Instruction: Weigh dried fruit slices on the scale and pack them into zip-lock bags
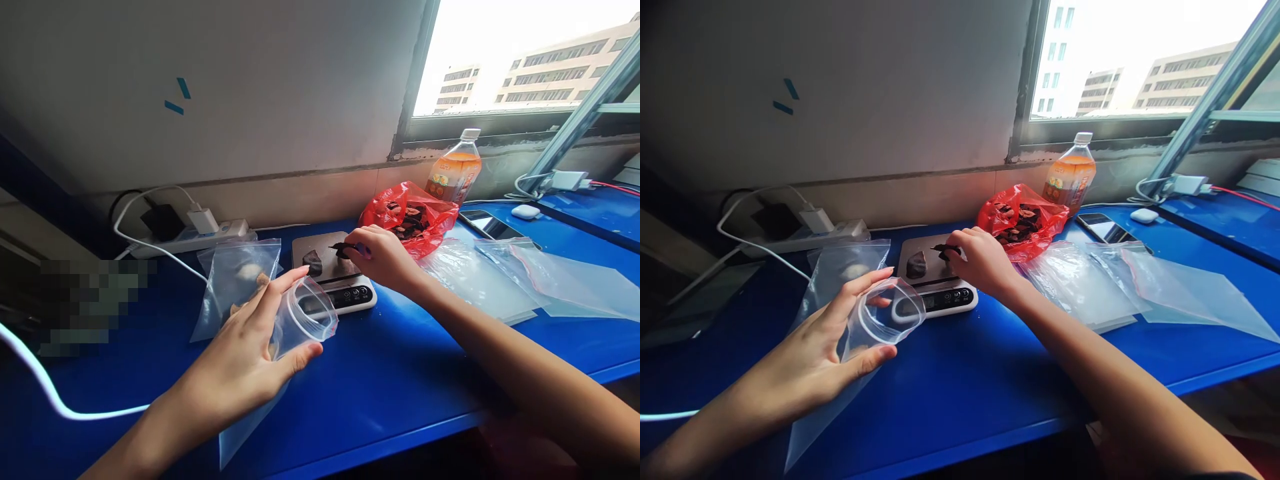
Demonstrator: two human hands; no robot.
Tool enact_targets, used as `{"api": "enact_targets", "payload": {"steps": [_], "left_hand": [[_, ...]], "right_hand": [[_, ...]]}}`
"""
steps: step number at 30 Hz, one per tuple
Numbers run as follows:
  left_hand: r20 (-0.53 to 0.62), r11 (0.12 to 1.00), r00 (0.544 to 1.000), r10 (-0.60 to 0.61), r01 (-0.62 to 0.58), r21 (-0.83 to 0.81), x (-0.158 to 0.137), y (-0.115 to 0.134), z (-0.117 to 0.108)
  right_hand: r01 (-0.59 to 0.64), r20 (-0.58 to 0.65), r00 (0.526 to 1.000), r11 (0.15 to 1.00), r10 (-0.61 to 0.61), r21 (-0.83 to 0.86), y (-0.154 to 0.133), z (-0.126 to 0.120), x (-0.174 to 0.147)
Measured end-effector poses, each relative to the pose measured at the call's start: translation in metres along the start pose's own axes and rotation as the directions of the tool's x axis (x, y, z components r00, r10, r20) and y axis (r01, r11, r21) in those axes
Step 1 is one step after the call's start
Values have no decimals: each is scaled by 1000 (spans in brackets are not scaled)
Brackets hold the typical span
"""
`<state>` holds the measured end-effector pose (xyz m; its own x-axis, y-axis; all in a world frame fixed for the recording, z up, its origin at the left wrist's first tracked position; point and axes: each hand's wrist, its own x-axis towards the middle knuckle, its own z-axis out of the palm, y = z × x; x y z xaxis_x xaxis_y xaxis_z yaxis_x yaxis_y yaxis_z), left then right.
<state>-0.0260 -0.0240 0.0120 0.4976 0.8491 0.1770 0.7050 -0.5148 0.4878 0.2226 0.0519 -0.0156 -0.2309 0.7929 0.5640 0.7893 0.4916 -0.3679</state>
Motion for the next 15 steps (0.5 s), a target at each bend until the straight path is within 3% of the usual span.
{"api": "enact_targets", "payload": {"steps": [5, 10, 12, 15], "left_hand": [[-19, 994, 996, -82, 81, -78, -2, -2, 3], [22, 980, 991, -133, 135, -143, 2, -6, 0], [42, 976, 990, -132, 137, -170, 4, -5, -2], [46, 963, 990, -137, 144, -229, 6, -2, -7]], "right_hand": [[31, -65, 998, 914, -5, 406, -35, -16, -22], [65, 165, 963, 782, -211, 620, -65, -30, -34], [61, 156, 968, 789, -195, 611, -62, -27, -27], [98, 38, 992, 921, -121, 378, -50, -9, -11]]}}
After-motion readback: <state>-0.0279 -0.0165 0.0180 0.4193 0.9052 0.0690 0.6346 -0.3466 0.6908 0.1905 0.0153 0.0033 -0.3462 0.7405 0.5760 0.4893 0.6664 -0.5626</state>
